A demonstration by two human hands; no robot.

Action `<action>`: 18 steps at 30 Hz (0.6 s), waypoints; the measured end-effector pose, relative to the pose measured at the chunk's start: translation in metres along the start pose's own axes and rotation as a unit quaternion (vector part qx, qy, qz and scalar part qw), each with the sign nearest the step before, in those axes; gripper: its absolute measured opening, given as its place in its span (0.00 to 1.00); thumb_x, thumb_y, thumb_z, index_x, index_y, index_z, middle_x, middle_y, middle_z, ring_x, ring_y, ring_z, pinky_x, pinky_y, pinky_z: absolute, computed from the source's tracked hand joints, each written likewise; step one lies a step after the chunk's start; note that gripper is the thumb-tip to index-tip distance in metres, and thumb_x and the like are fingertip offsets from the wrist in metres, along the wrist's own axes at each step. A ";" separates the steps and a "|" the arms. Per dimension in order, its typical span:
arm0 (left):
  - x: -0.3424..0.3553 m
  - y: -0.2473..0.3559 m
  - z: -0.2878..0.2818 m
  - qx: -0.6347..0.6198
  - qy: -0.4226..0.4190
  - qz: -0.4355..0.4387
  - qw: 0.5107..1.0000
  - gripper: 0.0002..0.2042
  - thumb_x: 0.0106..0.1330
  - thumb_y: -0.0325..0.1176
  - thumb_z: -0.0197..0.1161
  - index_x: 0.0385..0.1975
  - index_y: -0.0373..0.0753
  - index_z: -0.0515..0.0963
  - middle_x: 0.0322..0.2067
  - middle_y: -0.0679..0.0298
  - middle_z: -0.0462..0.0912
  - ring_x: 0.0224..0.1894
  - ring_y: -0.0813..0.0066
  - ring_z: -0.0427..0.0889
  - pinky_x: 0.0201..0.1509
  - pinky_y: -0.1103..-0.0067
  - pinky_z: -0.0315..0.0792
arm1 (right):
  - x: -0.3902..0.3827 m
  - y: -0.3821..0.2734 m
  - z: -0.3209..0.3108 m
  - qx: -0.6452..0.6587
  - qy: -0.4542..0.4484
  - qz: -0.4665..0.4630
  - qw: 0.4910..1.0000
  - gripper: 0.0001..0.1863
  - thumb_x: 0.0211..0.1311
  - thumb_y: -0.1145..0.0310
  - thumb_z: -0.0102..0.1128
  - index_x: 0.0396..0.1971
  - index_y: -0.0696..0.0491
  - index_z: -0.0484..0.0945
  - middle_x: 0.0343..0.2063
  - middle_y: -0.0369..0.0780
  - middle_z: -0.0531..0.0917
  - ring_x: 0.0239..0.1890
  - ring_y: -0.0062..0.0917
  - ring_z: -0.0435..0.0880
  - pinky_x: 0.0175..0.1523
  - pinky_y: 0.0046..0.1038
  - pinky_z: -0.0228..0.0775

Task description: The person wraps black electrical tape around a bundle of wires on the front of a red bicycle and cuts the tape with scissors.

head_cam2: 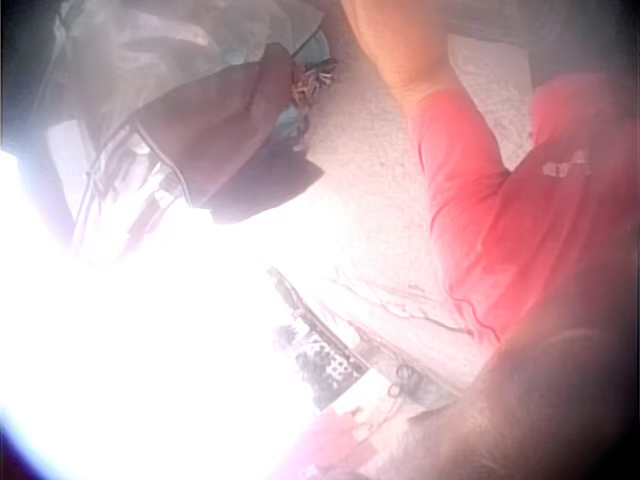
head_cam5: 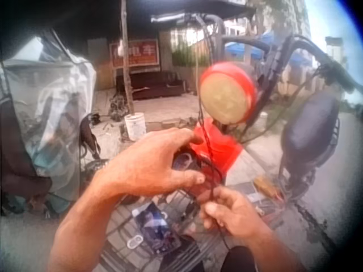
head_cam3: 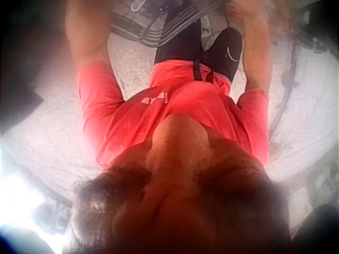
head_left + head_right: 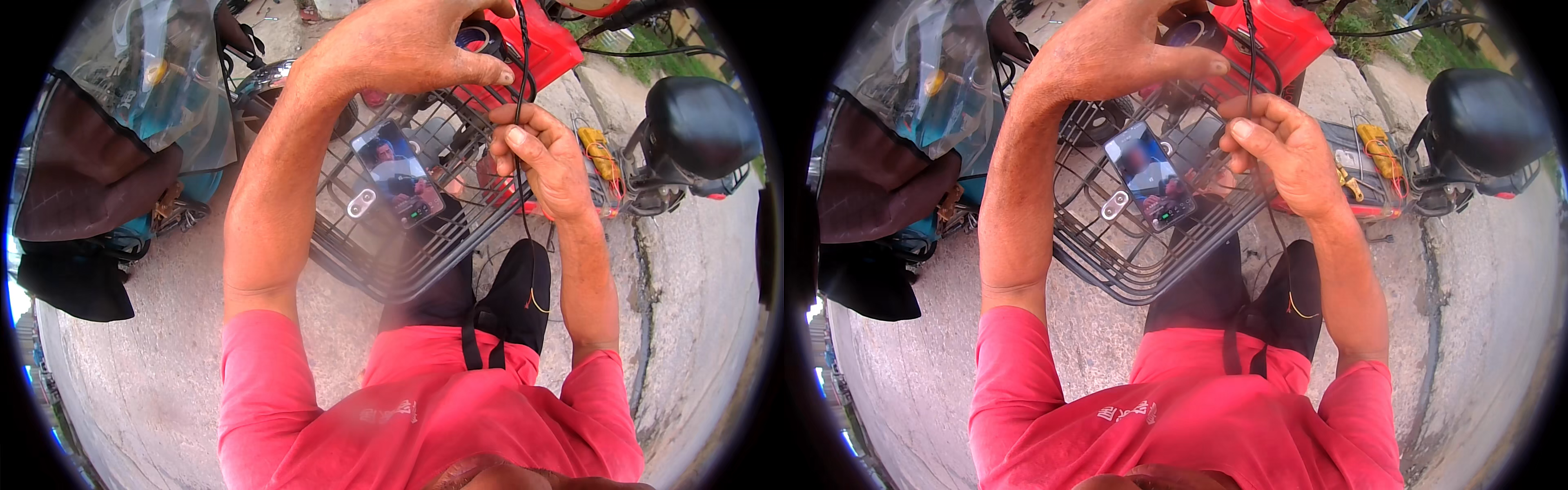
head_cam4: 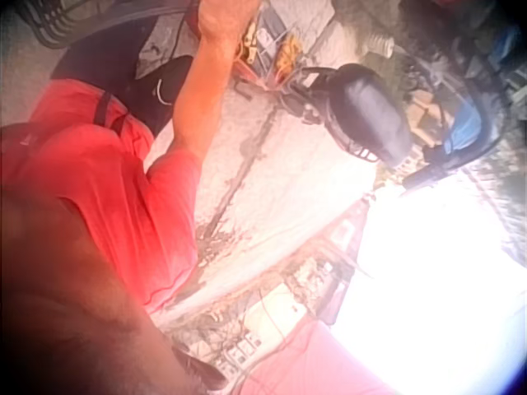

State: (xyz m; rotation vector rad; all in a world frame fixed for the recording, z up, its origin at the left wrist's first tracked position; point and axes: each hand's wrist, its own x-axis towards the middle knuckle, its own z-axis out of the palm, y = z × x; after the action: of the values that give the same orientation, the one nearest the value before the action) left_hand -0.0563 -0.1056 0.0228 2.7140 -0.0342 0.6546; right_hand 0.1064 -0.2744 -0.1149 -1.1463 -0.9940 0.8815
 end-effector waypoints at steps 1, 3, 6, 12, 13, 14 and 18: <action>0.001 -0.003 0.002 -0.006 0.000 -0.002 1.000 0.30 0.59 0.41 0.72 0.58 0.28 0.76 0.51 0.44 0.83 0.57 0.51 0.81 0.64 0.64 0.74 | 0.000 0.000 0.000 -0.001 0.000 -0.001 1.000 0.19 0.72 0.64 0.64 0.54 0.63 0.78 0.34 0.39 0.85 0.30 0.17 0.80 0.40 0.21 0.76; 0.008 -0.019 0.009 -0.026 0.000 -0.008 1.000 0.30 0.59 0.42 0.72 0.57 0.28 0.76 0.51 0.44 0.83 0.57 0.51 0.81 0.64 0.64 0.74 | 0.001 0.001 0.000 -0.003 -0.001 -0.003 1.000 0.19 0.72 0.64 0.64 0.54 0.63 0.78 0.34 0.39 0.85 0.30 0.17 0.81 0.39 0.22 0.76; 0.010 -0.026 0.012 -0.042 -0.008 -0.014 0.999 0.30 0.59 0.42 0.72 0.57 0.28 0.76 0.51 0.44 0.83 0.57 0.51 0.81 0.63 0.63 0.74 | 0.001 0.002 -0.001 -0.001 -0.002 -0.003 1.000 0.19 0.72 0.65 0.64 0.54 0.63 0.78 0.34 0.39 0.85 0.30 0.17 0.81 0.40 0.22 0.76; -0.001 0.000 0.002 -0.002 -0.002 0.002 1.000 0.29 0.59 0.41 0.72 0.57 0.28 0.76 0.51 0.44 0.83 0.56 0.50 0.82 0.62 0.64 0.75 | 0.000 0.002 -0.001 0.001 -0.003 -0.006 1.000 0.19 0.72 0.64 0.64 0.54 0.62 0.78 0.34 0.39 0.85 0.30 0.17 0.81 0.40 0.22 0.77; -0.001 0.000 0.002 -0.002 0.000 0.005 1.000 0.29 0.59 0.41 0.72 0.57 0.28 0.76 0.50 0.44 0.83 0.56 0.50 0.82 0.62 0.64 0.75 | 0.000 0.001 -0.001 0.002 -0.004 -0.006 1.000 0.19 0.72 0.64 0.64 0.54 0.62 0.78 0.34 0.39 0.85 0.30 0.17 0.81 0.40 0.22 0.77; -0.001 0.000 0.002 -0.003 0.002 0.008 1.000 0.29 0.59 0.41 0.72 0.57 0.28 0.76 0.50 0.44 0.83 0.56 0.50 0.82 0.61 0.64 0.75 | 0.000 0.001 -0.001 0.002 -0.004 -0.006 1.000 0.19 0.72 0.64 0.64 0.53 0.62 0.78 0.34 0.39 0.85 0.30 0.17 0.81 0.40 0.22 0.77; 0.005 -0.016 0.008 -0.027 0.002 0.011 1.000 0.28 0.59 0.40 0.73 0.56 0.28 0.77 0.49 0.44 0.84 0.55 0.49 0.82 0.61 0.64 0.75 | 0.000 0.002 -0.001 0.005 -0.003 -0.005 1.000 0.19 0.72 0.64 0.64 0.53 0.62 0.78 0.34 0.39 0.85 0.30 0.17 0.81 0.40 0.22 0.76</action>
State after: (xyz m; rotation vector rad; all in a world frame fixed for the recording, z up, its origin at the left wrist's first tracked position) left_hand -0.0470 -0.0933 0.0129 2.6643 -0.0780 0.6571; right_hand 0.1069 -0.2737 -0.1165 -1.1302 -0.9974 0.8817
